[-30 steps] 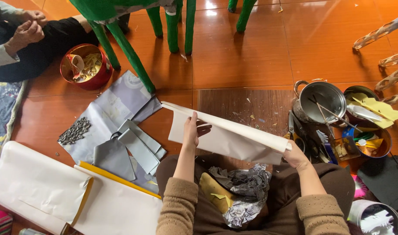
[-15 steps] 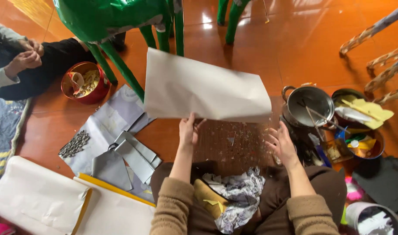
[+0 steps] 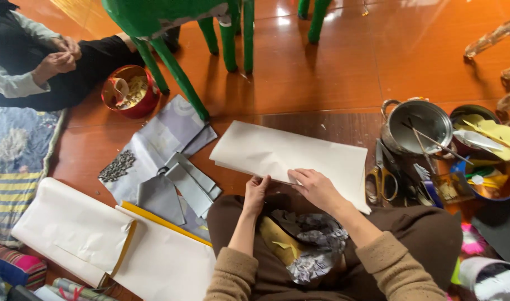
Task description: Folding and cutting sheets of paper using scissors while sitting on the floor.
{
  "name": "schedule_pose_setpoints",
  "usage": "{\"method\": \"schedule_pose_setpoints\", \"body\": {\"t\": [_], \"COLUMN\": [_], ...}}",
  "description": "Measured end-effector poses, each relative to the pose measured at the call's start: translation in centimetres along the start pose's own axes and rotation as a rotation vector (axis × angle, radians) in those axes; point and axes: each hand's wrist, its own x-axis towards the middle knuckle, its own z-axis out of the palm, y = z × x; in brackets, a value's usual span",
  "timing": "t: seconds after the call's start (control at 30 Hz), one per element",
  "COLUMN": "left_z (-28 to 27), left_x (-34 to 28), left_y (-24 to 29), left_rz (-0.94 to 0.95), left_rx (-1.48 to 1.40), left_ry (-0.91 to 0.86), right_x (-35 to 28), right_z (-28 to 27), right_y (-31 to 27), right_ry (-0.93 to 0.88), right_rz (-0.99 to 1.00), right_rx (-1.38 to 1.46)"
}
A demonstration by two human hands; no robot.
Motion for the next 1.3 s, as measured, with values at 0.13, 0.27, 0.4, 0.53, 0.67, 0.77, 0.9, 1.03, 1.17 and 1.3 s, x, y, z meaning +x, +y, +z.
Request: {"method": "schedule_pose_setpoints", "body": {"t": [0.13, 0.27, 0.4, 0.53, 0.67, 0.77, 0.9, 1.03, 1.17, 1.3], "left_z": [-0.8, -3.5, -2.5, 0.3, -1.4, -0.7, 1.5, 1.3, 1.9, 2.8], "left_x": [0.6, 5.4, 3.6, 0.9, 2.3, 1.1, -1.7, -0.7, 1.1, 2.8], "left_y": [0.7, -3.2, -2.8, 1.3, -4.1, -4.0, 0.7, -2.9, -5.3, -6.9], "left_rz": [0.025, 0.038, -0.134, -0.313, -0.34, -0.401, -0.505, -0.389, 0.205, 0.526], "left_rx": [-0.028, -0.03, 0.011, 0.043, 0.064, 0.147, 0.344, 0.407, 1.28, 1.583], "left_ry": [0.03, 0.045, 0.098, 0.196, 0.133, 0.127, 0.018, -0.111, -0.406, -0.586], "right_x": [2.4, 10.0, 21.5, 24.0, 15.4, 10.5, 9.7, 11.5, 12.9, 14.7], "right_z": [-0.9, -3.0, -4.6, -8.5, 1.2, 6.5, 9.0, 11.4, 13.2, 11.7], "right_y": [1.6, 7.0, 14.4, 9.2, 9.1, 11.8, 14.4, 15.6, 16.6, 16.4], "right_ry": [-0.173, -0.021, 0.231, 0.406, 0.076, -0.343, -0.413, -0.436, -0.351, -0.519], "right_rz": [-0.012, -0.054, -0.072, -0.017, 0.002, -0.018, 0.114, 0.199, 0.196, 0.297], "right_rx": [-0.099, -0.54, -0.924, -0.52, -0.479, -0.369, -0.297, -0.248, -0.379, -0.286]}}
